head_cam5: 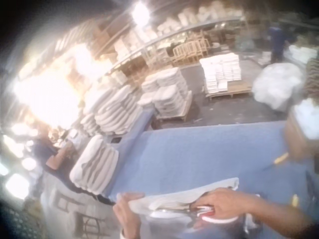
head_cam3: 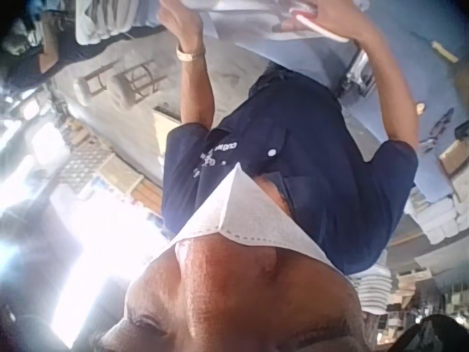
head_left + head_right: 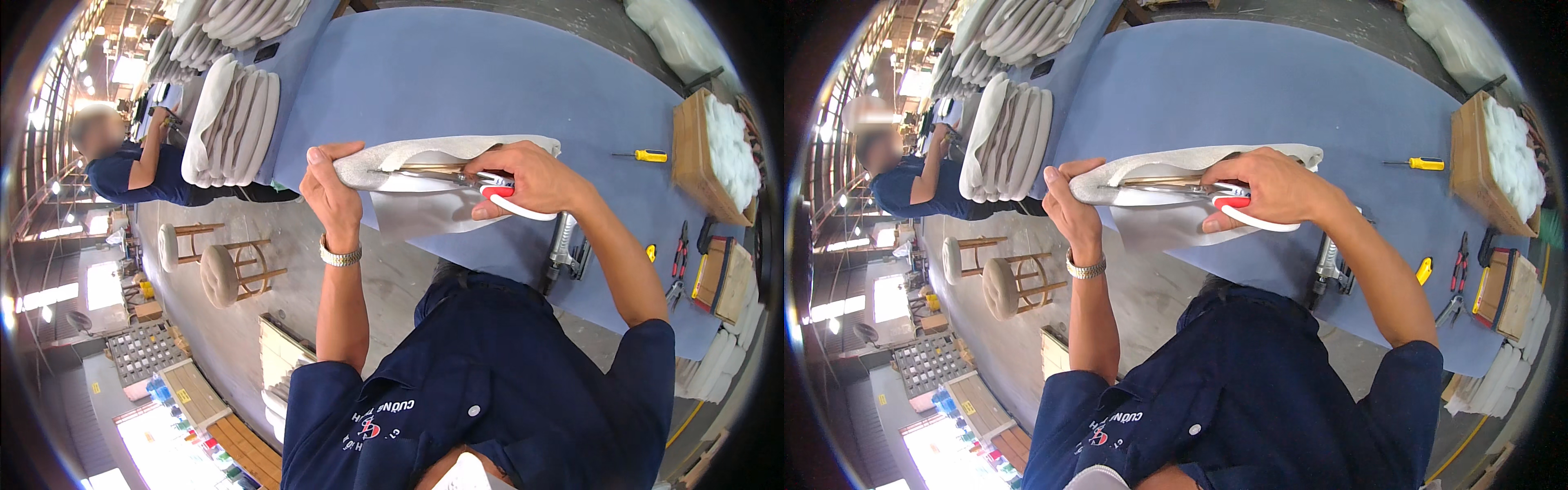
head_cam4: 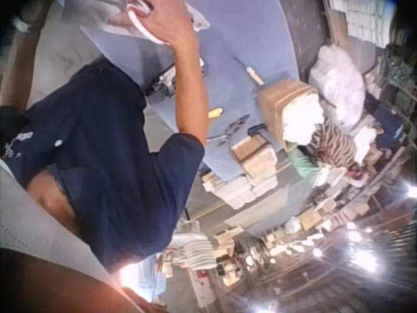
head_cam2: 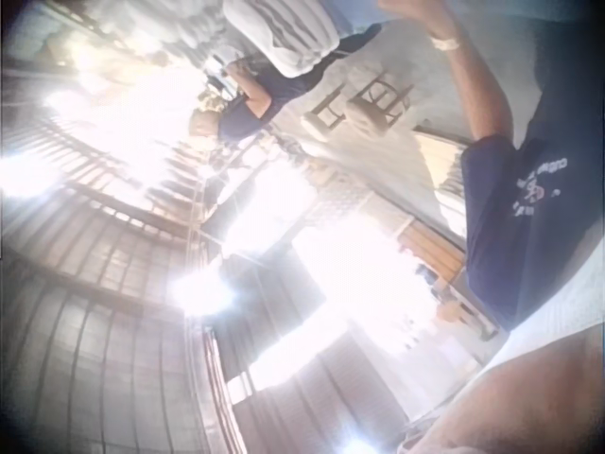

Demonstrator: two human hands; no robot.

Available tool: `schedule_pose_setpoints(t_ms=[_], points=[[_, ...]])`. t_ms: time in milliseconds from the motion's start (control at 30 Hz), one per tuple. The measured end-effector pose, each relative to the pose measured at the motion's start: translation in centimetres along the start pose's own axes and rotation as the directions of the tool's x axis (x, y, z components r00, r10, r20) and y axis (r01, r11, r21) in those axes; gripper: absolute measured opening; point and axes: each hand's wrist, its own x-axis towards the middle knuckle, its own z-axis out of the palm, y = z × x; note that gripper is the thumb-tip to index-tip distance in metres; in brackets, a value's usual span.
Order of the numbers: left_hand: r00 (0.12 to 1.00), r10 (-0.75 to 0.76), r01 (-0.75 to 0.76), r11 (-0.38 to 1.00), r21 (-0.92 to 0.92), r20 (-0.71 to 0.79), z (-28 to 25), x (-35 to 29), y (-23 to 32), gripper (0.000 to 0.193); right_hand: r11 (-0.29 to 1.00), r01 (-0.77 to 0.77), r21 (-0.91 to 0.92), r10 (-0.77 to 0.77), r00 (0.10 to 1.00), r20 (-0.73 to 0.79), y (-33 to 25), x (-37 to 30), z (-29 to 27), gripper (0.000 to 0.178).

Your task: The person folds white fabric around a cushion, trims excess fabric with scissors, and staples the edges using a staple gun. The process is repeated for multiple cushions on a blue work table in a workshop.

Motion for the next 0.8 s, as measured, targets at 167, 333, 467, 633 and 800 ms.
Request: schedule_pose_setpoints(t_ms=[167,333,467,633,800], points=[[0.999,0.029,-0.028,0.999,-0.023,0.022,0.3,0.0,0.6,0.066,0.996,-0.002,0.085,-0.002,0.999,0.050,0.3,0.1,-0.5,0.072],[0.997,0.072,-0.072,0.997,-0.011,0.033,0.5,0.2,1.2,0.064,0.997,0.022,0.079,-0.026,0.998,0.049,0.0,0.1,-1.0,0.070],[0.994,0.098,-0.099,0.995,0.020,0.037,1.0,0.2,1.4,0.063,0.998,0.039,0.055,-0.041,0.999,0.034,-0.2,-0.1,-1.0,0.063],[0.997,0.075,-0.077,0.996,0.036,0.035,0.9,0.1,1.7,0.063,0.998,0.060,-0.024,-0.060,0.998,0.007,-1.1,-0.3,-1.0,0.058],[0.995,0.091,-0.092,0.995,0.034,0.045,1.1,0.1,1.7,0.062,0.998,0.055,-0.010,-0.055,0.998,-0.041,-0.7,-0.7,-0.4,0.058]])
